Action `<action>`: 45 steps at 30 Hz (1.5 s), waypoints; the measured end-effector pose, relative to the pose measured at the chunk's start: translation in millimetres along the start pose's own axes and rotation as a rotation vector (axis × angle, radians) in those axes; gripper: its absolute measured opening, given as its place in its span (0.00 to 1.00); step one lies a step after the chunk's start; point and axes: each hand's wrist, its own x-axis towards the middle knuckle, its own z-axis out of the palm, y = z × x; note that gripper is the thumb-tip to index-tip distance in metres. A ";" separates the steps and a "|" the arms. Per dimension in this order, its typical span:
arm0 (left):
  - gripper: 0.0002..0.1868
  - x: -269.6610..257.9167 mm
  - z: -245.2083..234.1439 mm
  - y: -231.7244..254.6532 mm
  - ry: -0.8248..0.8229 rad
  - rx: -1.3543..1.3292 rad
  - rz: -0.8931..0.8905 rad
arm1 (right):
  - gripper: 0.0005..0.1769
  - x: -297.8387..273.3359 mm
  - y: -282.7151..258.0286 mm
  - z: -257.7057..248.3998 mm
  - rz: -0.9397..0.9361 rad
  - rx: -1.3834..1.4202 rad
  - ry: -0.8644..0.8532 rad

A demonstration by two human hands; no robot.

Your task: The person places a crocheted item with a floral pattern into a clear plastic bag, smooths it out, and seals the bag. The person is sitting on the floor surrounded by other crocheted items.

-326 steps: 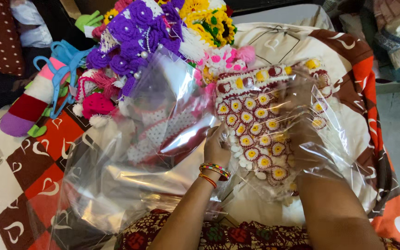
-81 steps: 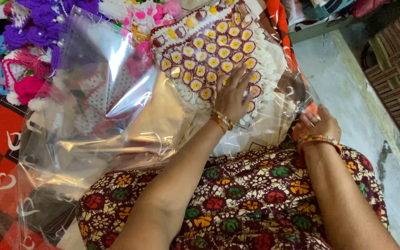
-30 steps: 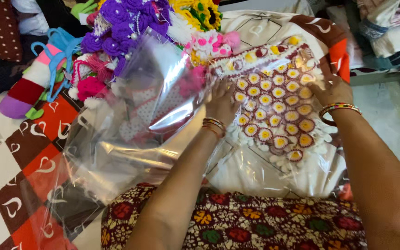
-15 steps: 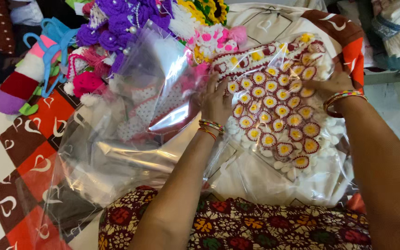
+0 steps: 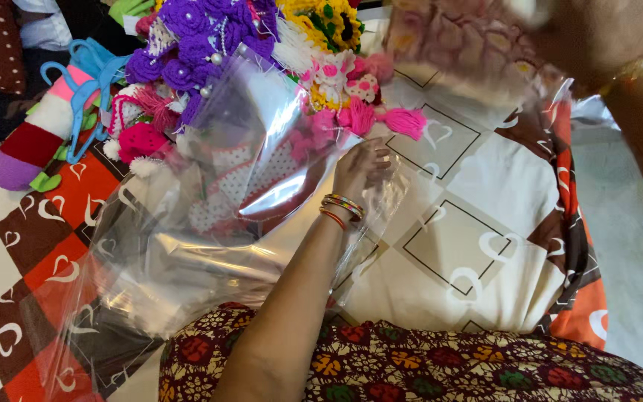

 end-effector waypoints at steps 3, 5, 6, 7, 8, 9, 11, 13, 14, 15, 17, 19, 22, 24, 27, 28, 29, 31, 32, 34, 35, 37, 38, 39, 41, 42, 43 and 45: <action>0.43 0.0 -26.6 18.7 -0.087 -0.211 -0.264 | 0.08 -21.8 -48.3 -29.0 -0.088 -0.008 -0.056; 0.50 -5.5 -47.2 37.2 -0.085 -0.295 -0.366 | 0.12 -63.1 -91.7 -33.5 -0.150 0.229 0.192; 0.52 -7.9 -59.1 47.3 -0.090 -0.390 -0.379 | 0.06 -81.3 -117.5 -26.7 -0.078 0.097 0.016; 0.55 -10.4 -70.5 56.0 -0.096 -0.485 -0.391 | 0.14 -93.8 -134.9 -16.3 -0.141 0.303 0.005; 0.58 -17.8 -79.2 58.9 -0.097 -0.579 -0.413 | 0.23 -120.8 -162.6 -11.0 -0.051 0.244 -0.013; 0.56 -23.2 -84.7 58.3 -0.074 -0.405 -0.413 | 0.27 -140.4 -183.6 -4.3 -0.022 0.232 -0.119; 0.52 -27.5 -94.5 52.7 -0.032 -0.049 -0.410 | 0.32 -167.2 -213.5 5.4 0.021 0.249 -0.311; 0.51 -17.2 -93.2 39.3 0.043 0.258 -0.360 | 0.35 -176.0 -233.1 9.1 0.047 0.297 -0.471; 0.51 -11.7 -91.0 28.9 0.078 0.407 -0.329 | 0.34 -175.7 -234.0 9.7 0.045 0.277 -0.449; 0.48 -8.5 -90.0 17.1 0.074 0.436 -0.242 | 0.33 -175.6 -231.9 8.4 0.042 0.256 -0.427; 0.41 3.7 -82.4 -9.3 0.056 0.481 -0.058 | 0.37 -174.7 -215.7 5.0 0.092 0.131 -0.381; 0.40 19.4 -83.2 -27.2 0.099 0.684 0.035 | 0.48 -176.9 -199.7 2.4 0.185 -0.051 -0.343; 0.40 53.4 -82.0 -29.4 0.077 0.976 0.172 | 0.20 -192.9 -191.2 -1.9 0.359 0.155 -0.786; 0.40 86.8 -65.3 -12.2 0.061 1.141 0.280 | 0.20 -195.3 -204.8 1.2 0.291 0.205 -0.711; 0.41 126.2 -18.6 32.8 0.109 1.433 -0.047 | 0.24 -181.8 -242.1 13.0 0.237 0.438 -0.391; 0.40 127.5 -1.5 47.9 0.194 1.476 0.144 | 0.23 -173.6 -259.3 17.8 0.319 0.488 -0.523; 0.40 124.5 15.4 62.5 0.280 1.507 0.338 | 0.23 -166.0 -272.2 21.4 0.401 0.538 -0.656; 0.40 108.1 48.3 86.8 0.269 1.522 0.439 | 0.34 -156.8 -275.1 23.3 0.260 0.964 -0.336; 0.41 96.6 62.3 96.9 0.266 1.527 0.491 | 0.41 -153.2 -268.8 22.9 0.181 1.163 -0.162; 0.41 59.1 71.1 106.7 0.173 1.639 0.292 | 0.28 -156.3 -238.3 18.6 0.336 1.195 -0.356; 0.42 37.3 70.0 105.4 0.123 1.692 0.188 | 0.25 -162.2 -217.7 17.5 0.412 1.211 -0.458; 0.42 1.1 61.0 98.8 0.141 1.690 0.074 | 0.24 -183.8 -151.2 19.2 0.796 1.034 -0.426; 0.43 -9.0 57.8 92.8 0.148 1.685 0.016 | 0.27 -201.3 -116.1 20.5 0.948 0.729 -0.597; 0.42 -11.1 56.8 86.3 0.121 1.714 0.027 | 0.16 -215.6 -94.8 29.7 0.736 0.652 -0.042; 0.42 -4.1 55.2 75.8 0.081 1.767 0.058 | 0.11 -241.9 -51.9 48.7 0.474 0.305 0.008; 0.42 6.6 57.1 73.7 0.043 1.770 0.060 | 0.14 -254.5 -41.5 57.6 0.646 0.378 -0.160; 0.43 18.5 59.5 72.9 0.005 1.773 0.062 | 0.16 -264.7 -32.8 64.9 0.815 0.452 -0.331; 0.44 41.7 66.9 71.3 -0.101 1.784 0.089 | 0.17 -285.2 -18.0 68.6 0.929 0.529 -0.590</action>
